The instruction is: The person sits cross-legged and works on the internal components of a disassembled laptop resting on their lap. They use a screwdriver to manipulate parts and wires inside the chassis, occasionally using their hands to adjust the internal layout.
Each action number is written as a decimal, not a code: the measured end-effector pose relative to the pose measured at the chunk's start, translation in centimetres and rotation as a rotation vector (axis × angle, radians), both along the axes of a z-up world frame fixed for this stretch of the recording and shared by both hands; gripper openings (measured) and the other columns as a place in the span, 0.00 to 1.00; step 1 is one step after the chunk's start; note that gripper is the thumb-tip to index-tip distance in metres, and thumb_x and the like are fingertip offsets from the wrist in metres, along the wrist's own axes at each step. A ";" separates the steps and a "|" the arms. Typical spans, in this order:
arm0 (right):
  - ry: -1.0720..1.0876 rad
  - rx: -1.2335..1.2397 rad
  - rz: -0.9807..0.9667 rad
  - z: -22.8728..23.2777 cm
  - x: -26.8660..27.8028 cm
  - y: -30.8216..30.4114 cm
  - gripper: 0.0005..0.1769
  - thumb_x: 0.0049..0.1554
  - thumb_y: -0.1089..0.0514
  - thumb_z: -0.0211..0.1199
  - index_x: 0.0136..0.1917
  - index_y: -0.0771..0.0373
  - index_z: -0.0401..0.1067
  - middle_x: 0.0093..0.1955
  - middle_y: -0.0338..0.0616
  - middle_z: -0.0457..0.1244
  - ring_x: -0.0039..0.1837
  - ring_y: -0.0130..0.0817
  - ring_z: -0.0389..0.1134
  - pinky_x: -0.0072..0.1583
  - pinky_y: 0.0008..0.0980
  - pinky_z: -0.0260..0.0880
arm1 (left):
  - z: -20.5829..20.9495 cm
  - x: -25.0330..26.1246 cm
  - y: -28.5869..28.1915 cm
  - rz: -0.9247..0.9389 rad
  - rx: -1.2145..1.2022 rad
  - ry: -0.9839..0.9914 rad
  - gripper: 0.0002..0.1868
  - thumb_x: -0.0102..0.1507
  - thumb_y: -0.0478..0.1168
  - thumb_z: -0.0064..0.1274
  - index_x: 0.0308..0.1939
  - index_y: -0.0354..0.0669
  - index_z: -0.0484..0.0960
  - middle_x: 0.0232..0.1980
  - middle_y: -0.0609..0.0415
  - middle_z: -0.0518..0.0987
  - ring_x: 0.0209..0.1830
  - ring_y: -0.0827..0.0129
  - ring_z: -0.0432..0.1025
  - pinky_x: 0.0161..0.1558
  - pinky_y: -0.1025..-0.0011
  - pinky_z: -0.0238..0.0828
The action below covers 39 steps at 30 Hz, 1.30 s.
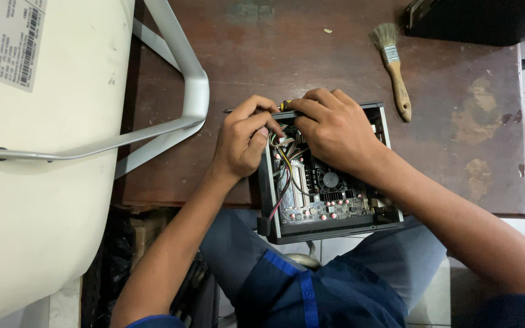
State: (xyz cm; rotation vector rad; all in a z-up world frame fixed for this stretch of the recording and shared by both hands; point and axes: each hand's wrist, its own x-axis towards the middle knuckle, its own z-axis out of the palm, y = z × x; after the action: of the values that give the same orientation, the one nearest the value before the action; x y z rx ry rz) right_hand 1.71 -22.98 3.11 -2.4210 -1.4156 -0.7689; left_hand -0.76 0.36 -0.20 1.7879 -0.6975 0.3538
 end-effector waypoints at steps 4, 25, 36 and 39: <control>-0.039 -0.025 -0.024 -0.3 0.1 0.1 0.10 0.62 0.65 0.59 0.39 0.59 0.76 0.52 0.45 0.71 0.57 0.45 0.72 0.51 0.39 0.66 | 0.2 0.0 0.0 -0.002 0.002 0.002 0.20 0.70 0.50 0.39 0.34 0.50 0.85 0.51 0.47 0.80 0.46 0.46 0.77 0.52 0.57 0.73; 0.068 -0.137 -0.008 -0.9 1.2 0.6 0.11 0.59 0.61 0.56 0.36 0.57 0.75 0.49 0.40 0.69 0.66 0.44 0.68 0.58 0.40 0.64 | 0.0 -0.2 -0.1 0.029 0.029 -0.009 0.25 0.73 0.55 0.36 0.35 0.51 0.86 0.52 0.48 0.80 0.45 0.49 0.77 0.50 0.58 0.74; 0.166 -0.046 -0.033 -1.4 0.6 0.9 0.08 0.56 0.63 0.59 0.39 0.60 0.79 0.59 0.45 0.72 0.75 0.56 0.64 0.63 0.47 0.65 | 0.8 -0.3 -0.2 0.019 0.086 -0.042 0.26 0.73 0.57 0.36 0.36 0.48 0.86 0.52 0.45 0.79 0.46 0.45 0.76 0.49 0.56 0.73; 0.127 -0.050 -0.088 -1.9 0.6 0.4 0.04 0.54 0.62 0.64 0.39 0.58 0.80 0.62 0.46 0.72 0.75 0.58 0.64 0.63 0.49 0.67 | 0.2 -0.2 -0.1 0.037 0.087 -0.053 0.24 0.72 0.55 0.40 0.36 0.48 0.87 0.52 0.44 0.80 0.48 0.45 0.78 0.51 0.56 0.73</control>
State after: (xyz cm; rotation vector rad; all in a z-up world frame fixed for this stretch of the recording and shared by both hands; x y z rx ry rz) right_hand 2.30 -22.55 1.22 -2.5354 -1.3038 -0.5933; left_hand -0.91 0.26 -0.02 1.8814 -0.7279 0.4022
